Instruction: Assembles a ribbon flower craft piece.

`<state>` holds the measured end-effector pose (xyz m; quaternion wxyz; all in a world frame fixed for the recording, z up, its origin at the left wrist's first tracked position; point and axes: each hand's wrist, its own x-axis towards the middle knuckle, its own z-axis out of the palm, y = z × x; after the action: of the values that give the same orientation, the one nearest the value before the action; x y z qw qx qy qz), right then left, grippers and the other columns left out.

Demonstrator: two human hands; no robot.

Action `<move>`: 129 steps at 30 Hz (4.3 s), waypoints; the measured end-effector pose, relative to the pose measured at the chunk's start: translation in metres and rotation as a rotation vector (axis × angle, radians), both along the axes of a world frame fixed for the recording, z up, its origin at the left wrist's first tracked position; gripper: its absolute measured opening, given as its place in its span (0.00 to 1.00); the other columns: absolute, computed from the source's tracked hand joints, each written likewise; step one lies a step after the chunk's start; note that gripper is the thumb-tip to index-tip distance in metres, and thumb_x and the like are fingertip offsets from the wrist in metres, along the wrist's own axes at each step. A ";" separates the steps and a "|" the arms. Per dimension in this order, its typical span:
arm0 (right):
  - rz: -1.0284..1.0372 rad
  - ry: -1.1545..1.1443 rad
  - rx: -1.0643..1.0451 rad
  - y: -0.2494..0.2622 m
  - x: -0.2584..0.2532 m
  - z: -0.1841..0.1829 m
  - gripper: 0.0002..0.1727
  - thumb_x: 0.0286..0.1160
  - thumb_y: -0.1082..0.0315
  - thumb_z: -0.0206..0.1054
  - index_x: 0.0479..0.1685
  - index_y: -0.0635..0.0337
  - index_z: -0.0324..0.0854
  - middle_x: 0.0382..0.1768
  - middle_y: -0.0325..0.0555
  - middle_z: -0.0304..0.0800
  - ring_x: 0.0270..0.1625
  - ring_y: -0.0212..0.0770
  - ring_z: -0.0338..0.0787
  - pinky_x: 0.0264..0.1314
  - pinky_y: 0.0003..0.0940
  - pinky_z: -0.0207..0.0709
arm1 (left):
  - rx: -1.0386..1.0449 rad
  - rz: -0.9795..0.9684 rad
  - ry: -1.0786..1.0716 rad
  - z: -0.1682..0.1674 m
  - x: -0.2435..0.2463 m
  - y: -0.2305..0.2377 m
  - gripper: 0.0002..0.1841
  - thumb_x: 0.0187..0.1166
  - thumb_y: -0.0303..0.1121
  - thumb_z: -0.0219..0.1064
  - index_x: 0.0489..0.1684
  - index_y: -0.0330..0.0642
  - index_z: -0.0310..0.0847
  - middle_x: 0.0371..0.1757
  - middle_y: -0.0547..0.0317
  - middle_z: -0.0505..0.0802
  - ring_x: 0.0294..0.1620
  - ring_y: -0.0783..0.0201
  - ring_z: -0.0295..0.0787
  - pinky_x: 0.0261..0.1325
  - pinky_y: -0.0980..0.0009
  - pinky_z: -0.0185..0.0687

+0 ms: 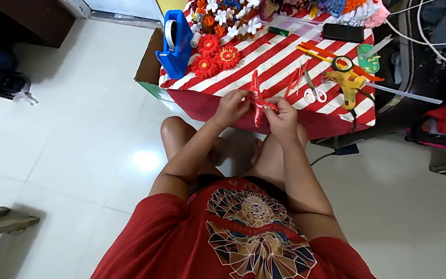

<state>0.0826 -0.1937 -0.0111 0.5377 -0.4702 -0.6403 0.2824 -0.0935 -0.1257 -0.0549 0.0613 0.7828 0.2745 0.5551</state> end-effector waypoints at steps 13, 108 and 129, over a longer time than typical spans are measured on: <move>-0.095 -0.182 -0.038 -0.001 -0.009 0.001 0.16 0.81 0.71 0.68 0.63 0.68 0.84 0.54 0.58 0.90 0.57 0.44 0.91 0.63 0.38 0.84 | -0.044 0.049 0.059 -0.002 0.004 0.004 0.11 0.68 0.19 0.73 0.47 0.26 0.87 0.42 0.40 0.95 0.46 0.50 0.95 0.57 0.62 0.90; 0.130 -0.225 -0.013 -0.006 0.022 0.010 0.08 0.80 0.70 0.68 0.44 0.69 0.82 0.40 0.51 0.86 0.46 0.35 0.87 0.55 0.29 0.81 | -0.849 -0.409 -0.308 0.015 0.009 -0.015 0.16 0.70 0.16 0.68 0.56 0.25 0.80 0.42 0.56 0.93 0.40 0.74 0.91 0.50 0.74 0.89; 0.056 -0.435 0.225 -0.011 0.031 0.015 0.11 0.79 0.70 0.67 0.33 0.70 0.84 0.37 0.58 0.85 0.44 0.53 0.88 0.54 0.45 0.82 | -0.902 -0.516 -0.203 0.031 0.003 -0.023 0.06 0.76 0.24 0.65 0.45 0.32 0.83 0.36 0.65 0.92 0.36 0.77 0.88 0.46 0.75 0.86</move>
<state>0.1141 -0.2045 0.0042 0.4281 -0.4390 -0.7814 0.1161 -0.0903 -0.1488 -0.0241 0.5528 0.6632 0.2768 0.4218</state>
